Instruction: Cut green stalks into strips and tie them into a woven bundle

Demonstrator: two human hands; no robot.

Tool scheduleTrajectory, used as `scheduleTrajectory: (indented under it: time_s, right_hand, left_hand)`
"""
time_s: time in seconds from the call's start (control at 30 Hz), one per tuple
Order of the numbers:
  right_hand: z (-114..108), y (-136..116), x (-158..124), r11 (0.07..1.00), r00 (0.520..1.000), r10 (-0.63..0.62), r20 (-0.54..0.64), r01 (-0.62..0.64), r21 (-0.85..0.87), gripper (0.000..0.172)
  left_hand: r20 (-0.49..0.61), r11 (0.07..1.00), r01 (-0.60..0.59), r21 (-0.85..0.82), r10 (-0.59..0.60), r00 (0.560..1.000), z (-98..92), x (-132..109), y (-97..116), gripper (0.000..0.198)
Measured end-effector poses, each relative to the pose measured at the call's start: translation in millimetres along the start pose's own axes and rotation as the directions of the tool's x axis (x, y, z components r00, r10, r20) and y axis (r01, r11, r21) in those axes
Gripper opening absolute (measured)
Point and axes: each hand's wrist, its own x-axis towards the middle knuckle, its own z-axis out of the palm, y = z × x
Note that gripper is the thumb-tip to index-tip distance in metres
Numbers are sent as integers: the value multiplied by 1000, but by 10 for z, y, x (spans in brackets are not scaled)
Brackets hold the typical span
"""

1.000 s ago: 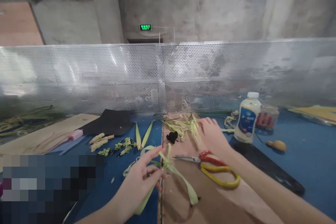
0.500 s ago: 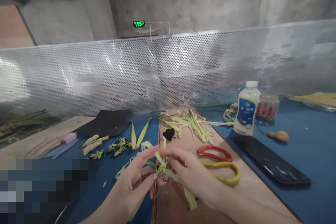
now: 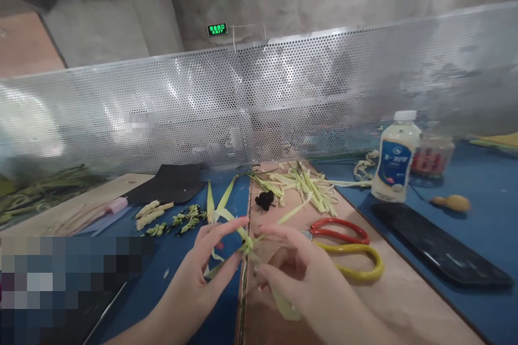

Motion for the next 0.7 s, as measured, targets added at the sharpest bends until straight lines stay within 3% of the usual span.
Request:
scheduleTrajectory:
  time_s: [0.17,0.37,0.5,0.7]
  right_hand:
    - [15,42,-62,998,1000,9,20,-11,59,45]
    - [32,82,-48,993,997,73,-32,-70,96,58]
    - [28,95,-78,1000,1000,20,-7,-20,-21,60]
    - [39,100,-144,990,1000,12,-2,-12,-143,55]
  left_hand:
    - [21,1000,-10,-19,10,1000,9,12,20,38]
    - [27,999,-10,-36,11,1000,14,13,15,36]
    - [-9,999,-52,-11,52,999,-3,20,47,30]
    - [-3,979,48,-198,-49,999,-15,31,83,18]
